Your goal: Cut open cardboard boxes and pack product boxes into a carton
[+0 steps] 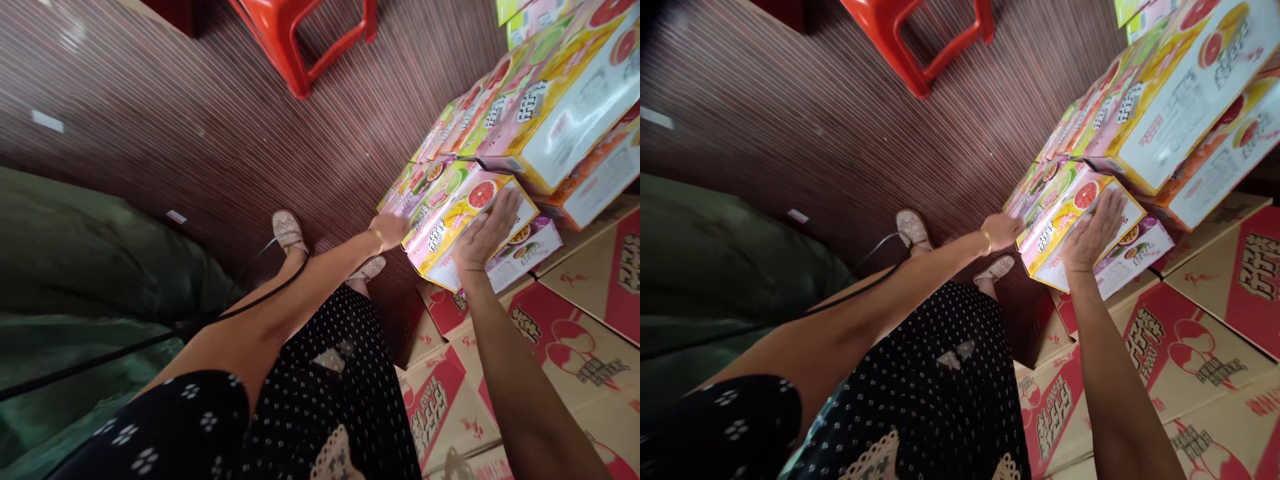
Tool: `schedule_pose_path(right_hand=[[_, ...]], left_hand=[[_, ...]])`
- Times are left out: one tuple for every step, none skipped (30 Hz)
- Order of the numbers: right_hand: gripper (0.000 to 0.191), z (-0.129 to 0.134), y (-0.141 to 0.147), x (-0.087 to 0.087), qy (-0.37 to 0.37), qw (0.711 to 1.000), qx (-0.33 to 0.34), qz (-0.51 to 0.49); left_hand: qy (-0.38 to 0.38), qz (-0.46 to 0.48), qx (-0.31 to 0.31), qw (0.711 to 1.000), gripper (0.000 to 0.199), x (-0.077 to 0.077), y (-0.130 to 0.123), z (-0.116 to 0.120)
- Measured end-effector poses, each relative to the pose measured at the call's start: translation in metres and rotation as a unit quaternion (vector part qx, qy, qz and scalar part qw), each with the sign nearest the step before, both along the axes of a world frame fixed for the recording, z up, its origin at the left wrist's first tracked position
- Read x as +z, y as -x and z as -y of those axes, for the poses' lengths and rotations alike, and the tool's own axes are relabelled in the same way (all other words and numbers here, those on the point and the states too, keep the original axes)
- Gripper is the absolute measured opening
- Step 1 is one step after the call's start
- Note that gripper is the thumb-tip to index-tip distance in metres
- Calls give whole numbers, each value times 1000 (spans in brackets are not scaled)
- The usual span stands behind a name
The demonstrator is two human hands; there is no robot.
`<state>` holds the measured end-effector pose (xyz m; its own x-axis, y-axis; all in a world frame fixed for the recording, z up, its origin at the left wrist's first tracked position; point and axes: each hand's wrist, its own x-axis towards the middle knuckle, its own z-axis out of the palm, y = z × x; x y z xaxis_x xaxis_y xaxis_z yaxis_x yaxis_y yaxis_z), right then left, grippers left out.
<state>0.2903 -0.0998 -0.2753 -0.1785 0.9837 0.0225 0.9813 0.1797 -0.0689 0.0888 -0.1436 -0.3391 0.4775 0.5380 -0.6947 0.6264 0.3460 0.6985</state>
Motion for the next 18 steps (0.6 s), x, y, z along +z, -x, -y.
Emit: schedule_pose_path(right_hand=[[73, 0, 1, 0, 2, 1000, -2, -2], [72, 1, 1, 0, -2, 1000, -1, -5], [72, 1, 0, 0, -10, 1000, 3, -8], [72, 1, -1, -1, -18, 1000, 10, -10], [72, 2, -2, -1, -23, 1000, 17, -10], [72, 2, -4, -2, -27, 999, 22, -7], [72, 1, -7, -2, -27, 999, 25, -1], [71, 1, -9, -2, -25, 999, 29, 5], [70, 1, -11, -1, -25, 999, 35, 10], [69, 0, -13, -1, -27, 999, 44, 12], [68, -1, -15, -1, -33, 998, 58, 10], [67, -1, -16, -1, -42, 996, 73, 4], [67, -2, -17, 0, -47, 995, 82, 0], [67, -2, -17, 0, -47, 995, 84, 0], [67, -2, -17, 1, -45, 996, 82, 4], [66, -2, -16, 1, -42, 996, 78, 9], [66, -2, -15, 2, -41, 996, 75, 14], [66, -1, -14, 2, -40, 996, 74, 16]], left_hand=[[16, -1, -15, 1000, 47, 6, 12, 21], [28, -1, -20, 999, 44, 10, 25, 35], [32, -3, -13, 999, 43, 12, 37, 40], [30, -8, 6, 999, 45, 10, 47, 36], [20, -16, 33, 999, 50, 5, 53, 22], [1, -26, 64, 998, 55, -3, 55, 2], [-22, -33, 94, 995, 59, -14, 52, -22], [-47, -42, 119, 991, 59, -27, 46, -47], [-60, -41, 129, 989, 57, -41, 35, -69], [-64, -40, 129, 989, 54, -54, 23, -85], [-66, -38, 125, 989, 51, -66, 11, -92], [-61, -35, 117, 991, 48, -74, 2, -89], [-52, -32, 106, 993, 46, -78, -4, -78], [-39, -27, 92, 995, 45, -79, -6, -59], [-24, -22, 76, 997, 44, -78, -2, -35], [-2, -12, 54, 998, 45, -74, 7, -11], [12, -8, 38, 999, 43, -69, 18, 11], [22, -7, 31, 999, 39, -65, 31, 28]])
